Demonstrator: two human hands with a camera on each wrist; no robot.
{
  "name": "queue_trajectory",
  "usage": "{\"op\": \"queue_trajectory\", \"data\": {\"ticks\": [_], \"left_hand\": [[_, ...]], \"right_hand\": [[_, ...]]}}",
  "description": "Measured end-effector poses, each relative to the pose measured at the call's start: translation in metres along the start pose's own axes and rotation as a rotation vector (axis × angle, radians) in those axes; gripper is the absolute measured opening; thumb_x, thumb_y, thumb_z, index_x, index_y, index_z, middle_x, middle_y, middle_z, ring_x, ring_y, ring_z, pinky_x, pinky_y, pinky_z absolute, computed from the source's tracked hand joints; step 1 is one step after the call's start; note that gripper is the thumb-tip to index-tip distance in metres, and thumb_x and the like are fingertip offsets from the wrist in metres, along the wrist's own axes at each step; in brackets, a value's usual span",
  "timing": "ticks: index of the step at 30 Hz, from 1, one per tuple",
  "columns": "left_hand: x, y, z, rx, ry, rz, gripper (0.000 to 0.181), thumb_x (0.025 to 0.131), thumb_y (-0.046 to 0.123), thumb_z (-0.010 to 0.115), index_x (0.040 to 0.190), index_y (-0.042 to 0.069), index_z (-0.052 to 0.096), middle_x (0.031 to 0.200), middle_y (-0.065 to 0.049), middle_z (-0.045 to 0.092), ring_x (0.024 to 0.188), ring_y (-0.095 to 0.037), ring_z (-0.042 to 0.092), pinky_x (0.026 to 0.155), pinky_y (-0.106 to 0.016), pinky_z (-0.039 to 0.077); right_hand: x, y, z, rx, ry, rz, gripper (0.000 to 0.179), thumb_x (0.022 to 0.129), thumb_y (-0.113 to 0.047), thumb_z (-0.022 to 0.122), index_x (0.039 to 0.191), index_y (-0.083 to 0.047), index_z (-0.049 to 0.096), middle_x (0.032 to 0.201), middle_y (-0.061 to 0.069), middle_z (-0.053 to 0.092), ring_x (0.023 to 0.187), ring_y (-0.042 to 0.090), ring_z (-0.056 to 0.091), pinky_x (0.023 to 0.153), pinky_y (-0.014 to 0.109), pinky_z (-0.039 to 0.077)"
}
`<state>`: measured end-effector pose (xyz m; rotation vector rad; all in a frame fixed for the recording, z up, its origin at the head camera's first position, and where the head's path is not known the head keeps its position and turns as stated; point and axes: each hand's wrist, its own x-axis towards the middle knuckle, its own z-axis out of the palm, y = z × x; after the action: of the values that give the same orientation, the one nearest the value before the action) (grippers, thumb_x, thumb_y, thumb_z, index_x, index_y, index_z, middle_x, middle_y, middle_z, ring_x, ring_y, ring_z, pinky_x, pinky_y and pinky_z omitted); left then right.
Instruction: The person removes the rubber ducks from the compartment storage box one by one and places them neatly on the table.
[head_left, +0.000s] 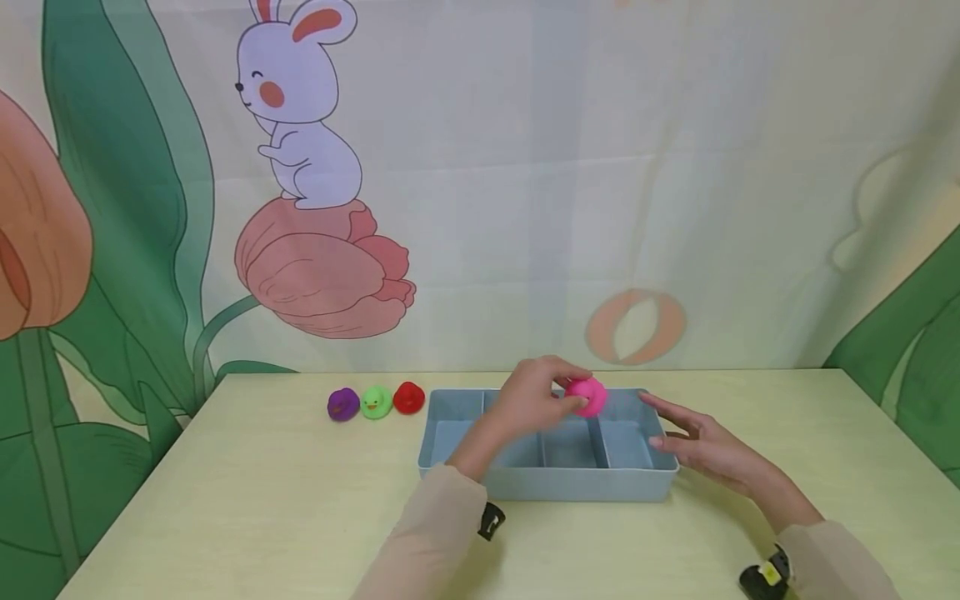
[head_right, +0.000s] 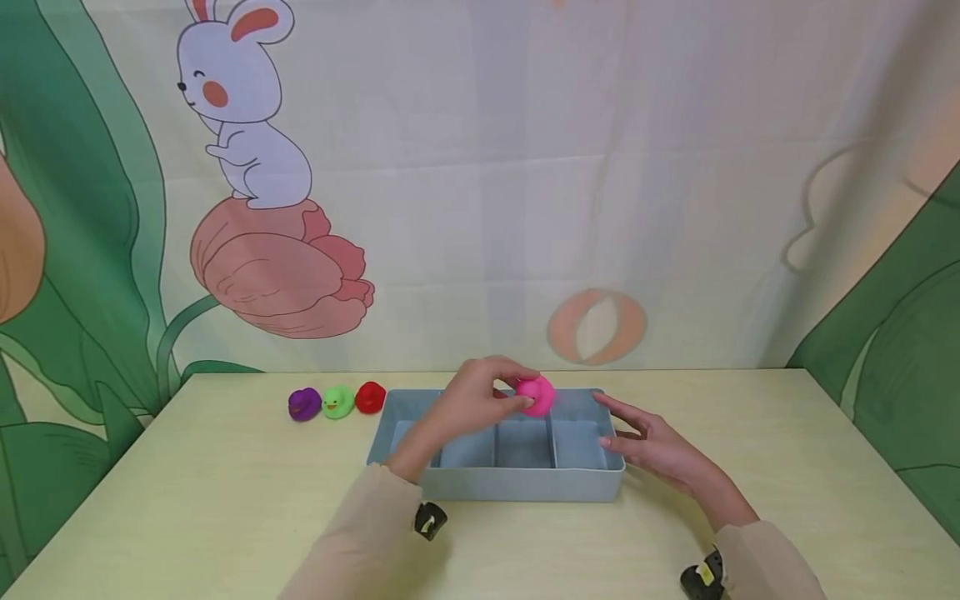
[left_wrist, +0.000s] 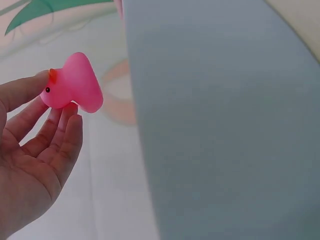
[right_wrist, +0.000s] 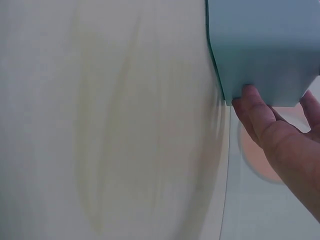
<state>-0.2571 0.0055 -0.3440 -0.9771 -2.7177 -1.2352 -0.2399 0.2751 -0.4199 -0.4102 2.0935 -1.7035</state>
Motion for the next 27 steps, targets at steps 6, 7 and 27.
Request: {"op": "queue_trajectory", "data": {"ticks": [6,7,27], "left_hand": [[-0.010,-0.015,-0.023,-0.040,0.064,0.009,0.031,0.082,0.009,0.067,0.112,0.002,0.064,0.105,-0.007,0.063,0.089,-0.016,0.058,0.066,-0.017,0.050],[-0.012,-0.018,-0.027,-0.036,0.076,0.008,0.031,0.082,0.010,0.067,0.112,0.002,0.064,0.105,-0.008,0.063,0.089,-0.017,0.058,0.068,-0.018,0.051],[-0.066,-0.078,-0.103,0.006,0.240,-0.176,0.037,0.080,0.011,0.069,0.115,0.002,0.062,0.108,-0.012,0.062,0.095,-0.024,0.058,0.076,-0.034,0.053]], "right_hand": [[0.001,0.000,-0.001,0.014,0.000,-0.023,0.070,0.091,-0.013,0.055,0.145,-0.007,0.012,0.149,0.024,-0.007,0.129,0.050,0.017,0.095,0.034,0.041],[0.001,0.000,-0.001,0.012,0.002,-0.026,0.069,0.091,-0.013,0.055,0.145,-0.007,0.013,0.149,0.024,-0.007,0.129,0.050,0.017,0.095,0.033,0.041],[0.002,0.000,0.002,0.031,-0.002,-0.031,0.070,0.090,-0.012,0.056,0.145,-0.006,0.013,0.149,0.025,-0.007,0.130,0.050,0.014,0.099,0.048,0.035]]}}
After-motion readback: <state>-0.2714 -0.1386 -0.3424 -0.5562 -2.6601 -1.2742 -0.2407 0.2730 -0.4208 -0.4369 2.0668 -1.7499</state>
